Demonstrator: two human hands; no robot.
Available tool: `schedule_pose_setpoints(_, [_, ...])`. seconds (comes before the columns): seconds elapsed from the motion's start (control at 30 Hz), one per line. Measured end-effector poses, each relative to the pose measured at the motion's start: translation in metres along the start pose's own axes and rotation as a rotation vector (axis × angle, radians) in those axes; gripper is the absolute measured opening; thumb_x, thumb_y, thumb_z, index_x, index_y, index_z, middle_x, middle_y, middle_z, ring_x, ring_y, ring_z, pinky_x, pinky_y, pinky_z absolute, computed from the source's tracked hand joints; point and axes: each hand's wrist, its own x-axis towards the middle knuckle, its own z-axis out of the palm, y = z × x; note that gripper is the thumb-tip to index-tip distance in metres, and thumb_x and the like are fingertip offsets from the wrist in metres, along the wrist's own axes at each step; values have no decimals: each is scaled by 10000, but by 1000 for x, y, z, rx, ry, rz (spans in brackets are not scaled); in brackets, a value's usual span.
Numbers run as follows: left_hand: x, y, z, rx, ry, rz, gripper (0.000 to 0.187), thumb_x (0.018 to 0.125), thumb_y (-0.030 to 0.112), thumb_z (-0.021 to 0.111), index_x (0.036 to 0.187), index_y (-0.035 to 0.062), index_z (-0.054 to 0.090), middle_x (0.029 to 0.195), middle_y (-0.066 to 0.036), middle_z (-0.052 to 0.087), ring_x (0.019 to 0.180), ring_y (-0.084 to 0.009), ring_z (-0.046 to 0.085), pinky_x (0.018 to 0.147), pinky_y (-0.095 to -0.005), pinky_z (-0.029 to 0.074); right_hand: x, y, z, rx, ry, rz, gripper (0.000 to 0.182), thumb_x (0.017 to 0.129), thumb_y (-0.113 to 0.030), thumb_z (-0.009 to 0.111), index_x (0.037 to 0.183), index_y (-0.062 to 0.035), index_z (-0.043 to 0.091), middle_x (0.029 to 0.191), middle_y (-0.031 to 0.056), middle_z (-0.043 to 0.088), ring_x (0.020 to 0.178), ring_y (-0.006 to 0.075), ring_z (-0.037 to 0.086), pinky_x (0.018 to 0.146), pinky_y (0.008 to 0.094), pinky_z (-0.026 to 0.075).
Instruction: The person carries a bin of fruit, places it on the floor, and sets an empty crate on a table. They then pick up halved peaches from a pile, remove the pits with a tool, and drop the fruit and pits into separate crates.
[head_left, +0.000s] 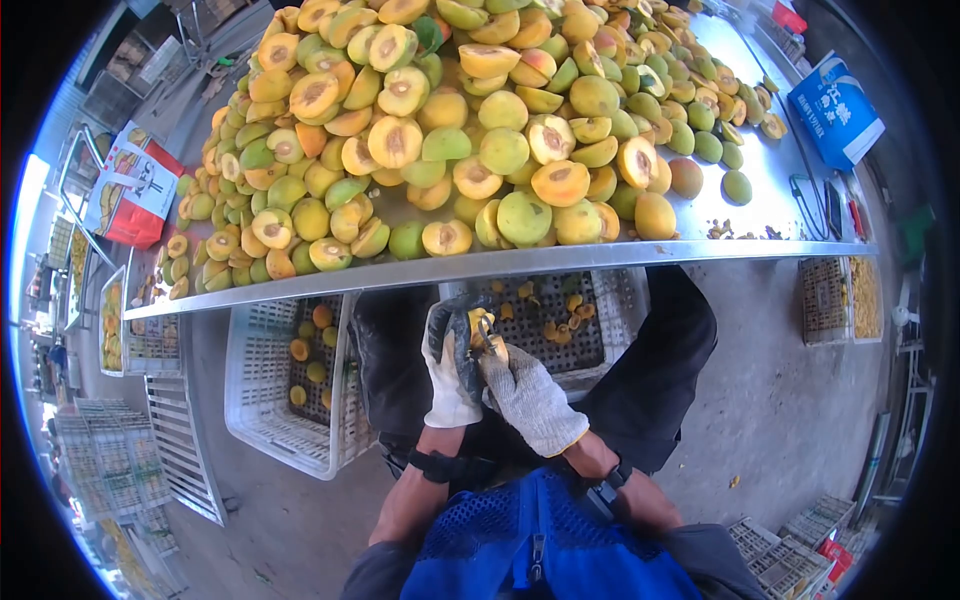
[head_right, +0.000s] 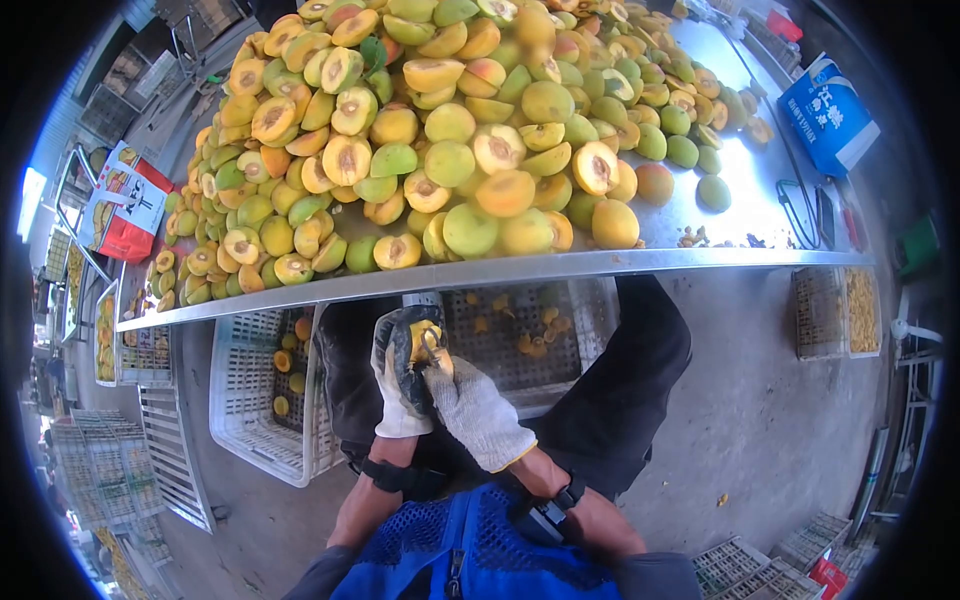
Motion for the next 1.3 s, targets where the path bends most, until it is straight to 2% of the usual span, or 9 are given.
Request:
schedule_pose_setpoints(0.13, [1,4,5,125,10,40,245,998,205,500,1126,9,571,1047,-78,628,929,-158,612,853,-301,506,3,1,1,165,-65,2,349,1010,-337,490,1070,-19,618,774,128,654,690,247,644,650,368,504])
schedule_pose_setpoints(0.23, [0,12,10,274,29,67,248,1003,205,467,1108,12,583,1022,-74,627,922,-156,605,852,-296,496,-5,-23,3,-175,120,-10,347,983,-357,509,1097,-45,608,910,268,650,864,491,600,708,516,496])
schedule_pose_setpoints(0.33, [5,2,-4,427,1,101,263,1011,221,449,1107,15,582,1015,-75,628,914,-155,606,844,-296,503,1,-16,-3,-210,32,-79,320,974,-339,527,1057,-35,582,877,274,643,839,504,592,682,552,482])
schedule_pose_setpoints(0.57, [7,-29,-23,-103,177,-213,394,1026,365,447,1132,16,596,1008,-96,657,888,-207,641,808,-320,546,3,-14,-6,-244,8,-101,300,970,-324,533,1020,-29,557,839,292,629,834,508,583,663,555,470])
schedule_pose_setpoints(0.67, [9,-25,-24,-173,193,-274,408,1018,379,469,1149,14,597,1003,-93,666,868,-216,655,775,-313,560,6,-5,-6,-248,-12,-127,285,964,-304,547,1009,-23,563,828,287,626,822,504,584,649,543,467])
schedule_pose_setpoints(0.77, [10,-11,-15,-137,252,-393,361,1016,357,472,1132,37,591,928,-70,651,773,-151,651,703,-268,559,6,-5,-8,-264,-19,-99,250,949,-270,576,993,-24,580,817,268,627,811,495,587,625,520,467])
schedule_pose_setpoints(0.87, [12,-4,-13,-62,146,-354,321,1012,293,497,1121,5,586,894,-98,656,724,-172,650,666,-283,563,6,2,-6,-279,-3,-90,259,948,-278,580,992,-23,581,822,271,627,818,493,589,626,513,471])
schedule_pose_setpoints(1.03, [10,-2,-1,76,203,-245,288,988,187,563,1148,-53,552,932,-142,658,764,-215,669,666,-325,577,4,6,1,-169,19,-50,327,960,-335,558,1036,-22,613,822,256,639,835,475,606,674,476,488])
schedule_pose_setpoints(1.3, [15,1,-18,124,-18,-220,345,973,201,602,1201,-51,548,1023,-136,662,880,-217,676,802,-317,566,4,-2,-7,-63,-95,32,360,988,-349,503,1054,-14,619,741,138,624,668,269,605,659,398,484])
